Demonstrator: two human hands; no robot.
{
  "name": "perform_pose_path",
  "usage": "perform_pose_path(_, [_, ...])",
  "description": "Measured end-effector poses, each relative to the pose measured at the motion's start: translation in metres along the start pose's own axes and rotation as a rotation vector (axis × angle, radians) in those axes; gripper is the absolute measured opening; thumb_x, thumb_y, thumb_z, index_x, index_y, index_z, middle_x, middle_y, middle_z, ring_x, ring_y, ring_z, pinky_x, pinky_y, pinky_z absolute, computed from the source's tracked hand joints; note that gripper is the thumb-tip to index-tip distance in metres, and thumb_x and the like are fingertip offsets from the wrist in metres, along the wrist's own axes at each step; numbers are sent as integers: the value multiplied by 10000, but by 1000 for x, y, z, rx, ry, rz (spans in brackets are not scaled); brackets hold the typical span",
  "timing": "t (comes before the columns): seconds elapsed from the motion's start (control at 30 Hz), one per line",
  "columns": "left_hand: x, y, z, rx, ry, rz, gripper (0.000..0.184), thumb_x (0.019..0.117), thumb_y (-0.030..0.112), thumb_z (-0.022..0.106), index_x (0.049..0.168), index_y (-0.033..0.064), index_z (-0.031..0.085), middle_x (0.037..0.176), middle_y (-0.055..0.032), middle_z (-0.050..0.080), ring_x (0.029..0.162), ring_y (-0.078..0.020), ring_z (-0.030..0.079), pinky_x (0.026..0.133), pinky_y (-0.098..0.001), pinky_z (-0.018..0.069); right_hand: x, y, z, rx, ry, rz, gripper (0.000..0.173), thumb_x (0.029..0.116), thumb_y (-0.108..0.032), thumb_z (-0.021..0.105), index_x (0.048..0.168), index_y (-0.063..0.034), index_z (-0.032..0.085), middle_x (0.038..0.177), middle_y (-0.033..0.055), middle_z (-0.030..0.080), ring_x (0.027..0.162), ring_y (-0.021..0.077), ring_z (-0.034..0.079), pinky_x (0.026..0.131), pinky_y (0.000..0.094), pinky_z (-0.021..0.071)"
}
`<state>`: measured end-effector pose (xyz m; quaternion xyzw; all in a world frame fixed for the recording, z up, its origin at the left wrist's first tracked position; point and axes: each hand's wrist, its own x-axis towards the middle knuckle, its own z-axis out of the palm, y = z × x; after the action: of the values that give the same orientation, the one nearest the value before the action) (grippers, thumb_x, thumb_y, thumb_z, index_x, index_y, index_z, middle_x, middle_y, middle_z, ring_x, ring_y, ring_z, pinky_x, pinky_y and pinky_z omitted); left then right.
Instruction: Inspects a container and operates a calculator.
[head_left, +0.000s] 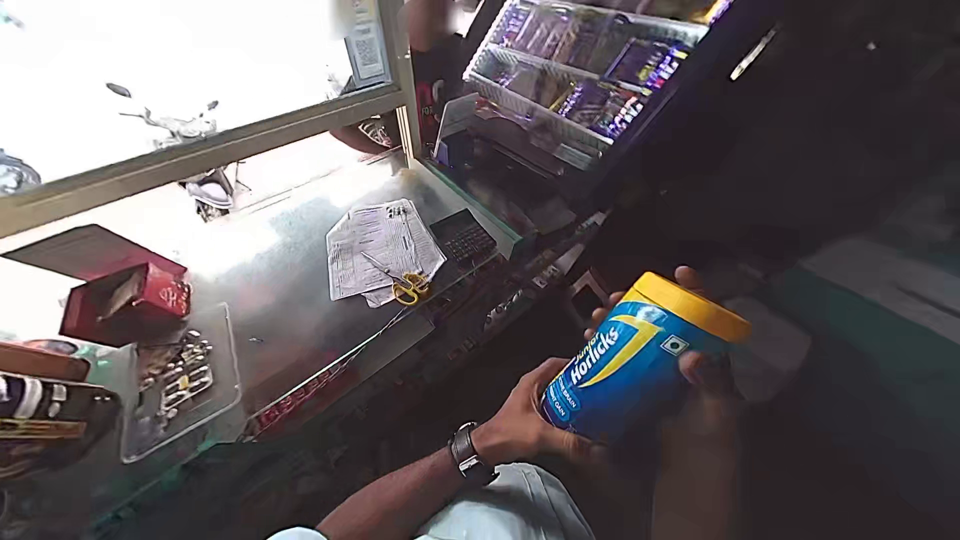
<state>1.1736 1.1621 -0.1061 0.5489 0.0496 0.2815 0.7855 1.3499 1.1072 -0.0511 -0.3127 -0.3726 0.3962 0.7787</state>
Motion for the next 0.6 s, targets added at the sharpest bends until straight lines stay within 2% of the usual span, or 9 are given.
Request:
perform_pose_path(0.07, [32, -6, -19, -77, -68, 41, 861, 746, 279, 897, 1387, -55, 429, 1246, -100, 652, 1141, -125, 642, 1032, -336, 525, 33, 11, -5, 190, -185, 139, 793, 822, -493, 793, 1446, -91, 515, 1377, 199, 610, 1228, 361, 628, 1016, 515, 549])
perform_pose_path(0.17, [79, -1, -47, -21, -21, 60, 862, 776, 332, 872, 1396, -64, 423, 1252, -90, 645, 1142, -104, 638, 1029, -318, 523, 95, 26, -13, 230, -232, 203, 662, 842, -440, 785, 1310, -8, 601, 1260, 219, 666, 1115, 327, 686, 959, 462, 580])
perform_pose_path(0.27, [125, 5, -65, 344, 244, 195, 908, 770, 313, 882, 1428, -93, 408, 1259, -169, 630, 1112, -177, 662, 966, -356, 579, 156, 40, -27, 30, -65, 174, 671, 805, -371, 851, 1269, 9, 551, 1160, 232, 685, 1020, 338, 712, 884, 480, 612])
perform_pose_path(0.33, [151, 12, -76, 594, 406, 168, 1052, 714, 407, 922, 1485, -60, 379, 1324, -174, 608, 1165, -189, 643, 1002, -376, 567, 190, 53, -20, -174, 68, 137, 797, 712, -358, 923, 1277, 4, 493, 1100, 157, 697, 997, 259, 720, 875, 428, 626])
perform_pose_path(0.4, [175, 16, -89, 639, 525, 128, 1128, 667, 385, 954, 1505, -57, 343, 1302, -159, 637, 1163, -173, 653, 1007, -377, 567, 222, 68, -12, -307, 10, 101, 886, 684, -419, 936, 1327, -17, 479, 1107, 73, 695, 1022, 176, 707, 893, 368, 623])
perform_pose_path(0.43, [184, 17, -97, 583, 583, 155, 1105, 650, 294, 964, 1486, -73, 341, 1261, -153, 653, 1135, -162, 666, 993, -364, 578, 238, 73, -12, -322, -95, 101, 856, 745, -467, 891, 1373, -62, 473, 1141, 23, 688, 1057, 133, 688, 924, 338, 606])
perform_pose_path(0.5, [192, 20, -116, 369, 666, 254, 1019, 637, 95, 921, 1448, -72, 328, 1214, -96, 656, 1099, -118, 671, 981, -317, 582, 271, 85, -13, -197, -382, 189, 711, 915, -576, 671, 1475, -203, 439, 1249, -48, 675, 1141, 90, 652, 1001, 308, 556])
perform_pose_path(0.57, [180, 19, -132, 136, 734, 328, 888, 675, 96, 894, 1418, 65, 410, 1205, 7, 692, 1088, -93, 682, 966, -317, 588, 305, 104, -11, -63, -558, 334, 753, 958, -645, 555, 1540, -195, 394, 1363, 50, 642, 1233, 199, 630, 1057, 402, 522])
perform_pose_path(0.6, [169, 17, -139, 68, 769, 363, 800, 709, 156, 899, 1385, 127, 473, 1204, 9, 711, 1088, -119, 693, 957, -348, 594, 319, 117, -14, -77, -599, 360, 691, 995, -596, 534, 1516, -154, 432, 1394, 88, 623, 1271, 249, 611, 1070, 447, 512])
